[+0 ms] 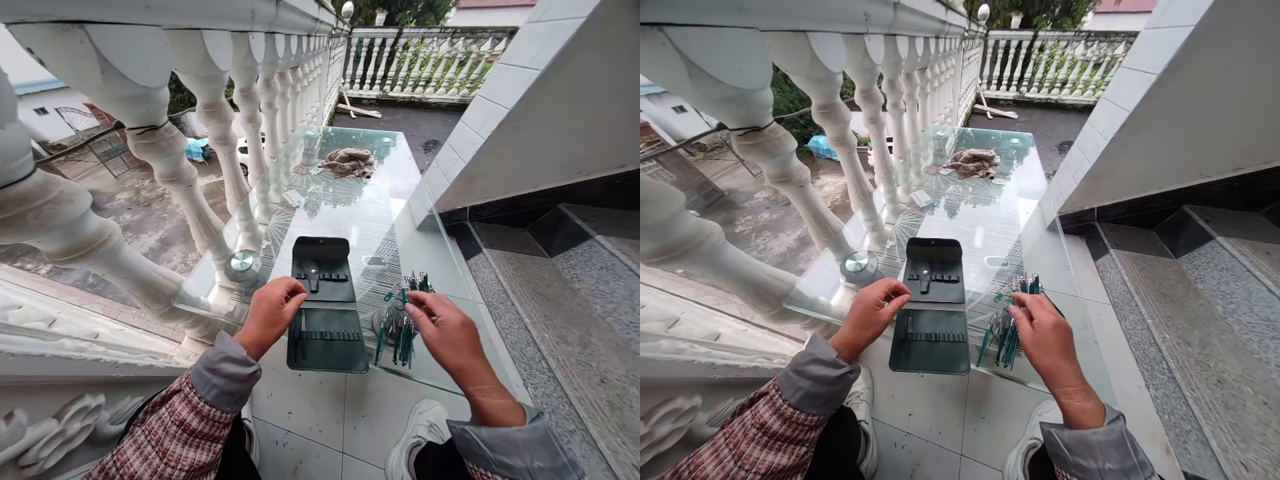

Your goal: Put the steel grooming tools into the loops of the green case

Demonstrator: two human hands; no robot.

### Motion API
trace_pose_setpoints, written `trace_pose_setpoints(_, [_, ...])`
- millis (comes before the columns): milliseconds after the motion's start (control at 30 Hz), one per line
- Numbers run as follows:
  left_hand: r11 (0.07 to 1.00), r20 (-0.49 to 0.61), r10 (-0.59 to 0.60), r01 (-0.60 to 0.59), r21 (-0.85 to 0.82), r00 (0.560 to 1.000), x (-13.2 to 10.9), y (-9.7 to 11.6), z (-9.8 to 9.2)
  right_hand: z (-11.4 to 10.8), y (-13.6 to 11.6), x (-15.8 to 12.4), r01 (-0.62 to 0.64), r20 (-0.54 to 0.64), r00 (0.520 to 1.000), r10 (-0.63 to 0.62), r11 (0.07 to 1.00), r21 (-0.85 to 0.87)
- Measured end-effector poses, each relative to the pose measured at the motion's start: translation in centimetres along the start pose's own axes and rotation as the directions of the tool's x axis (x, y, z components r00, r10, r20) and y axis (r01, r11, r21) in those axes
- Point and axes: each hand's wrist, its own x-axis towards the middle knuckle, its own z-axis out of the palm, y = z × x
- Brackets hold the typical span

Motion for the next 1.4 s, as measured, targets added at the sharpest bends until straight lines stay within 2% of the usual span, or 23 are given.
trace_pose_setpoints(67, [1.0,-0.006,0.014,-0.014,-0.022,1.0,0.1,0.3,0.3,-0.1,0.4,-0.6,0.04,0.067,0.997,-0.033,0.994,-0.103])
trace_pose_setpoints(167, [0.999,-0.005,0.021,-0.022,-0.034,1.0,0.3,0.6,0.7,-0.5,1.1,-1.3,0.026,0.13,0.991,0.007,0.968,-0.248])
trace_pose_setpoints(267, [0.999,0.009,0.022,-0.022,-0.034,1.0,0.4,0.8,0.9,-0.8,1.5,-1.7,0.032,0.196,0.98,0.033,0.948,-0.318])
trace_pose_setpoints(400, [0.999,0.031,0.027,-0.026,-0.029,0.999,0.5,0.9,0.9,-0.3,1.4,-1.9,0.069,0.234,0.972,0.005,0.949,-0.308])
trace_pose_setpoints(600, [1.0,0.038,0.019,-0.02,0.011,0.999,0.5,0.8,1.0,0.1,1.2,-1.9,0.092,0.209,0.977,-0.038,0.963,-0.254])
trace_pose_setpoints(1033, [0.998,0.064,0.026,-0.029,0.057,0.998,0.8,1.1,1.3,-0.5,1.9,-2.4,-0.034,0.295,0.95,0.101,0.974,-0.225])
trace_pose_setpoints(1400, [0.997,0.083,0.029,-0.034,0.067,0.996,0.9,1.0,1.6,-0.8,2.7,-2.6,-0.037,0.288,0.953,0.092,0.981,-0.191])
